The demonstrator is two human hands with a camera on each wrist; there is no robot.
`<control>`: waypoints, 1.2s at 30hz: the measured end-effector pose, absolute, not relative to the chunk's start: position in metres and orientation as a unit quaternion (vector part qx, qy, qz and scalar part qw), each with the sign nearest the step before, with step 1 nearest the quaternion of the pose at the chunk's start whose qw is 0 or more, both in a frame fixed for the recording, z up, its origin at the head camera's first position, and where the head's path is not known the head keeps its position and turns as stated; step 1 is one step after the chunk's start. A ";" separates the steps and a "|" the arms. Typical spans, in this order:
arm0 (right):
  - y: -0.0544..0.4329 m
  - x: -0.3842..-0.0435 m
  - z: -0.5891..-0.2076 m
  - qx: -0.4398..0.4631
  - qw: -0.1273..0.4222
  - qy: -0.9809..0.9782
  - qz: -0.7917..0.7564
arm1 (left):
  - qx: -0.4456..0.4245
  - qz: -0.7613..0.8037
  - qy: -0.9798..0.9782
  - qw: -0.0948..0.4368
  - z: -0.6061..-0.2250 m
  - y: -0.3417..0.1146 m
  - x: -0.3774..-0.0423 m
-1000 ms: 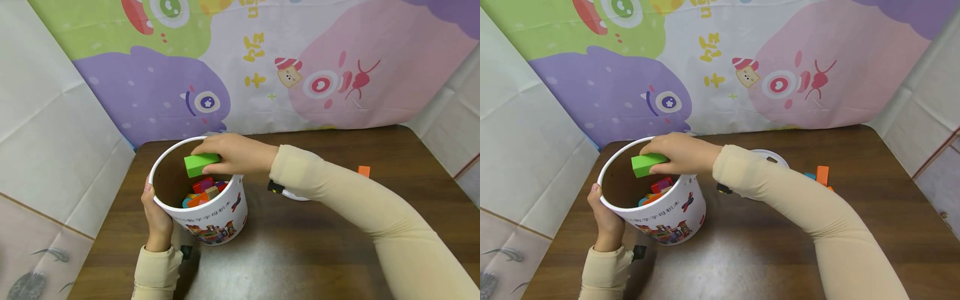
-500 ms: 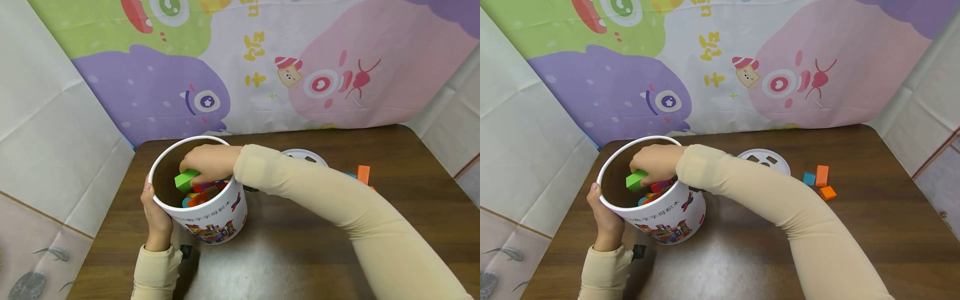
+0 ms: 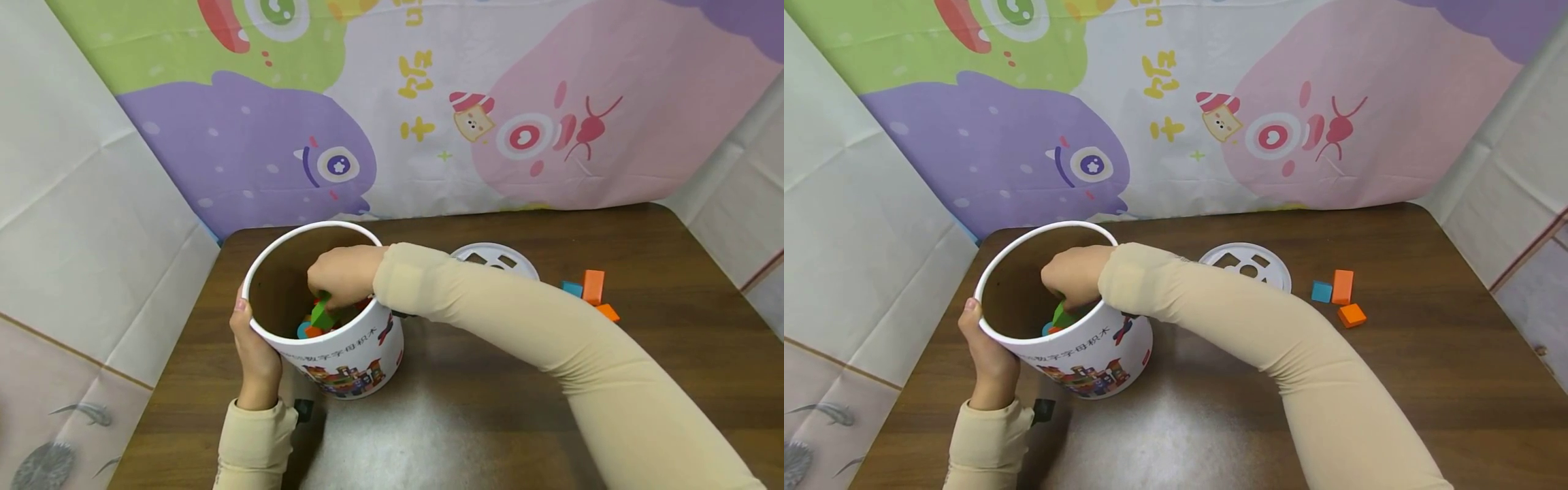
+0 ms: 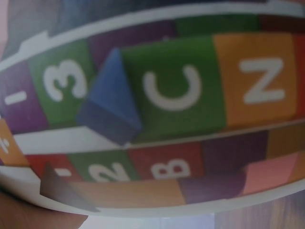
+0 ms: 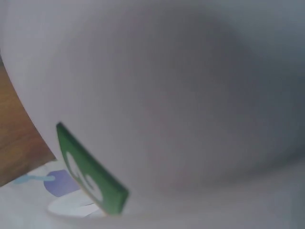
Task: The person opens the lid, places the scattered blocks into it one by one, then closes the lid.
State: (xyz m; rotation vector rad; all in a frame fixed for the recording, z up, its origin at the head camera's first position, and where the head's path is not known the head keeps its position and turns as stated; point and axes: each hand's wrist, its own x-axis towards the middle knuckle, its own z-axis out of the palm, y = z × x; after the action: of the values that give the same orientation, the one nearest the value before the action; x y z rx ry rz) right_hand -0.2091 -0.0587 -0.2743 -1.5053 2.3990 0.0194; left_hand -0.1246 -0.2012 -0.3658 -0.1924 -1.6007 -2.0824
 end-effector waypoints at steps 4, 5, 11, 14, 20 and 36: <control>-0.058 -0.210 -0.274 -0.526 0.155 0.836 0.005 | -0.066 -0.763 -0.591 0.253 -0.373 -0.206 -0.129; -0.057 -0.211 -0.273 -0.527 0.154 0.836 0.002 | -0.066 -0.763 -0.591 0.254 -0.374 -0.207 -0.129; -0.045 -0.213 -0.265 -0.546 0.128 0.827 -0.046 | -0.080 -0.775 -0.575 0.250 -0.376 -0.208 -0.130; -0.030 -0.211 -0.257 -0.566 0.080 0.818 -0.063 | -0.075 -0.772 -0.579 0.250 -0.370 -0.203 -0.126; 0.029 -0.211 -0.251 -0.587 -0.083 0.790 -0.158 | -0.067 -0.766 -0.589 0.248 -0.361 -0.198 -0.121; 0.244 -0.210 -0.338 -0.294 -0.044 0.941 -0.160 | -0.067 -0.766 -0.587 0.254 -0.366 -0.199 -0.124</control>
State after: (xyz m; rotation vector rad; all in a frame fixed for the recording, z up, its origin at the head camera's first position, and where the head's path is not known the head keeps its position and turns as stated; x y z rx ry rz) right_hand -0.2095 0.2441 -0.3379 -0.9508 3.0422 -0.5183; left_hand -0.1241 -0.1993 -0.3660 -0.1815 -1.5953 -2.0802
